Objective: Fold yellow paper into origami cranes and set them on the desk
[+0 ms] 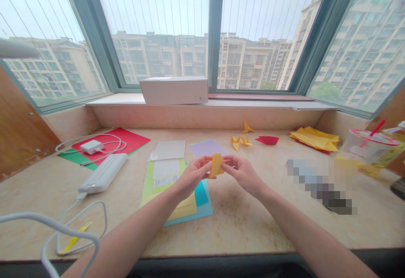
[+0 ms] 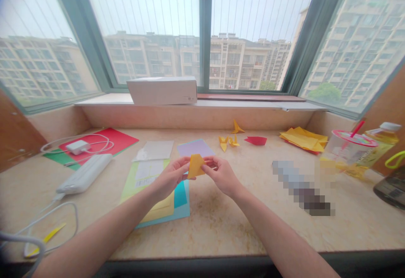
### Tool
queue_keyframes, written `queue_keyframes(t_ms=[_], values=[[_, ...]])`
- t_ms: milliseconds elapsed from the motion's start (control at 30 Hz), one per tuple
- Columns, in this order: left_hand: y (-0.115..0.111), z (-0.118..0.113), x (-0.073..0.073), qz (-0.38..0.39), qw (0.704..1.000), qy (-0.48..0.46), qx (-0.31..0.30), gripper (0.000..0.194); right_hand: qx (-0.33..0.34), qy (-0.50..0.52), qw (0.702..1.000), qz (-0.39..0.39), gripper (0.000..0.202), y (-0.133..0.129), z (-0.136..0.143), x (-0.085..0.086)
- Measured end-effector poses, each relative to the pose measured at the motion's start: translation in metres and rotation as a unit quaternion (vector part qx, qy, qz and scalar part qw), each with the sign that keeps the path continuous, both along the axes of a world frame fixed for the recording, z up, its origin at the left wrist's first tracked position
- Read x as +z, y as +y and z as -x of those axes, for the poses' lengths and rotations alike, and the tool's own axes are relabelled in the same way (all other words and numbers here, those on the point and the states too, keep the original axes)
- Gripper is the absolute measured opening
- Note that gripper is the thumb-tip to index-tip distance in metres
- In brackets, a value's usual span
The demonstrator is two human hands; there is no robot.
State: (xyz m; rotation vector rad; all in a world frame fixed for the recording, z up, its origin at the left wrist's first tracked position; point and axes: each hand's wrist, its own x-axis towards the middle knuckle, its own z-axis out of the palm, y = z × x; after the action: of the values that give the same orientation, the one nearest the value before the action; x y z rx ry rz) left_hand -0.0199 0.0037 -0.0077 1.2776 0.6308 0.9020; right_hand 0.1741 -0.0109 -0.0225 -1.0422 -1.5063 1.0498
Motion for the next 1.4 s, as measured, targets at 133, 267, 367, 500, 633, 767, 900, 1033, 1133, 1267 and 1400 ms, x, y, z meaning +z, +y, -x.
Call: queue_keyframes(t_ms=[133,267,367,500,633,767,900,1033,1133,1267,1400], values=[[0.0,0.0,-0.004,-0.009,1.0,0.001,-0.002,0.048,-0.037,-0.021,0.999,-0.027,0.041,-0.001,0.002,-0.001],[0.001,-0.004,-0.008,0.007,1.0,0.01,-0.004,0.056,-0.064,-0.056,0.995,-0.059,0.033,-0.003,0.004,0.0],[0.0,-0.005,-0.007,0.005,0.999,0.03,0.014,0.056,-0.009,-0.057,0.997,-0.045,0.032,-0.006,0.005,0.002],[-0.001,-0.002,-0.002,-0.026,0.997,0.058,0.05,0.043,0.101,-0.031,0.994,-0.04,0.042,-0.011,0.007,0.01],[0.0,-0.001,0.0,-0.019,0.994,0.031,0.102,0.041,0.15,-0.016,0.988,-0.039,0.042,-0.016,0.009,0.016],[0.004,-0.001,-0.001,-0.015,0.993,0.005,0.12,0.042,0.13,-0.001,0.991,-0.04,0.037,-0.013,0.009,0.01],[0.005,0.001,-0.003,-0.034,0.991,0.063,0.113,0.043,0.046,0.021,0.999,-0.02,0.031,-0.003,0.003,0.002],[0.002,0.001,-0.004,-0.046,0.985,0.133,0.102,0.039,0.033,0.048,0.998,0.003,0.032,0.002,-0.002,0.0],[-0.001,0.0,-0.002,-0.053,0.984,0.145,0.092,0.037,0.034,0.056,0.998,0.008,0.034,0.001,-0.002,0.0],[-0.001,0.0,-0.001,-0.062,0.983,0.14,0.097,0.037,0.042,0.053,0.998,0.012,0.036,0.0,-0.001,0.002],[0.0,0.0,-0.001,-0.072,0.981,0.15,0.104,0.038,0.044,0.04,0.998,0.017,0.037,-0.002,-0.001,0.004]])
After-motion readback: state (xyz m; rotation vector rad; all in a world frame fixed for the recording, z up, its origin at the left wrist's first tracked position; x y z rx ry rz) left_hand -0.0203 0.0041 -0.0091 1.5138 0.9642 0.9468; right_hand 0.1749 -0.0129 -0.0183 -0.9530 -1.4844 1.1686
